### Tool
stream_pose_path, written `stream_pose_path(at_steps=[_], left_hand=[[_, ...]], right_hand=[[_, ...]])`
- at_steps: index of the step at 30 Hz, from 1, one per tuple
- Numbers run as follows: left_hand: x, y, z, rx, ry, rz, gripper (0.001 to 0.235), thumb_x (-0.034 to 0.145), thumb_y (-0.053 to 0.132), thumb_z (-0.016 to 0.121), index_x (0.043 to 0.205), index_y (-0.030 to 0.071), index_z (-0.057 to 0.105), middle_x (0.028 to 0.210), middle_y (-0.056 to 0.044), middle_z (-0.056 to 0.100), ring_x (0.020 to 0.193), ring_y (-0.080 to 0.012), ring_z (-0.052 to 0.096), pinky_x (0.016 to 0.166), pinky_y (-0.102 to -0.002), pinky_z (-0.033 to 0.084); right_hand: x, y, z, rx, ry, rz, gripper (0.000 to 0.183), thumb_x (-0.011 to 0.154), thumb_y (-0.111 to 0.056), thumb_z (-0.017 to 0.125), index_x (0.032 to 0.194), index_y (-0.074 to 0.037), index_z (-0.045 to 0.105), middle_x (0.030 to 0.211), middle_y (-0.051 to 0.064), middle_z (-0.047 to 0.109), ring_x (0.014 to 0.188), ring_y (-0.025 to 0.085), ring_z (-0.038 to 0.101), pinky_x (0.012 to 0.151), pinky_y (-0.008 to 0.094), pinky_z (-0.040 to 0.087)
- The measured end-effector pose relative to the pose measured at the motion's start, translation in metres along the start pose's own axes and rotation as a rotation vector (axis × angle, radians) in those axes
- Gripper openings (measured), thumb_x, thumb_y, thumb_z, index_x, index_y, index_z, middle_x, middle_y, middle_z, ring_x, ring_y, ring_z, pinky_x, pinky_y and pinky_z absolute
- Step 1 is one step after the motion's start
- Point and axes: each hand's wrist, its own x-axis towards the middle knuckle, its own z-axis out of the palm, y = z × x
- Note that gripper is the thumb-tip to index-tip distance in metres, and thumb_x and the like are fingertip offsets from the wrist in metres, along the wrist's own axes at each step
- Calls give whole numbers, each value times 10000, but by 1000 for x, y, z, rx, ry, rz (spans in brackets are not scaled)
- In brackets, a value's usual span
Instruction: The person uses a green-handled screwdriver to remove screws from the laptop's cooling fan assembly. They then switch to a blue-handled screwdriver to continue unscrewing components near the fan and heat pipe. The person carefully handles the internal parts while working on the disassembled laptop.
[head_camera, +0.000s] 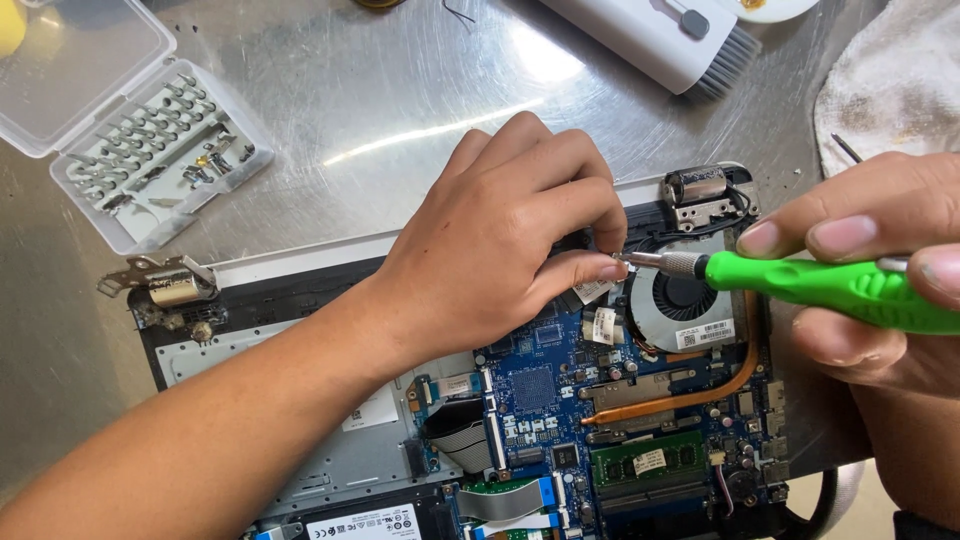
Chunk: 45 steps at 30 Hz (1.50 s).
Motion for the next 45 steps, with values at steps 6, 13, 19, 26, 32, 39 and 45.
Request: stream_pose_path(at_steps=[6, 13, 19, 26, 32, 39, 45], left_hand=[[0, 0, 0, -5, 11, -5, 258, 880, 256, 865, 939, 168, 630, 1003, 29, 562, 940, -232, 486, 807, -390, 374], [-1, 0, -1, 17, -40, -24, 366, 844, 362, 879, 1031, 168, 632, 1042, 2, 574, 977, -251, 488, 859, -408, 397], [0, 6, -4, 27, -88, -62, 240, 832, 235, 661, 1044, 152, 583, 1041, -8, 574, 990, -259, 482, 840, -436, 360], [-1, 5, -3, 63, -81, -69, 206, 829, 235, 667, 989, 161, 561, 1029, -4, 551, 992, -269, 478, 826, -445, 368], [-1, 4, -2, 64, -67, -69, 191, 850, 257, 699, 964, 165, 576, 1023, 0, 542, 990, -267, 480, 822, -435, 366], [-1, 4, -2, 55, -66, -65, 150, 845, 238, 683, 930, 173, 577, 1003, 15, 545, 980, -258, 472, 812, -429, 356], [-1, 4, -2, 64, -65, -62, 143, 846, 263, 683, 916, 173, 597, 1009, 14, 558, 981, -262, 480, 814, -436, 362]], right_hand=[[11, 5, -1, -92, -34, -147, 704, 952, -311, 727, 1525, -265, 320, 1258, 31, 494, 1048, 279, 763, 950, 330, 686], [10, 16, -4, -87, -40, -224, 725, 955, -367, 666, 1568, -239, 300, 1256, 57, 476, 988, 289, 751, 857, 292, 674], [14, 12, -6, -82, -67, -153, 690, 962, -337, 706, 1525, -261, 312, 1276, 34, 501, 1022, 250, 773, 927, 298, 690], [23, 5, -6, -76, -181, -135, 723, 930, -306, 830, 1460, -204, 349, 1269, 73, 527, 1072, 261, 818, 930, 258, 748], [29, -7, -1, -81, -184, -60, 672, 934, -280, 802, 1427, -198, 353, 1249, 100, 533, 1067, 259, 827, 917, 261, 758], [35, -31, 13, -134, -95, 37, 669, 967, -163, 830, 1426, -197, 345, 1297, 113, 557, 1086, 235, 804, 964, 270, 750], [37, -35, 22, -139, -15, 43, 643, 969, -68, 838, 1386, -135, 352, 1295, 200, 583, 1127, 258, 795, 962, 246, 735]])
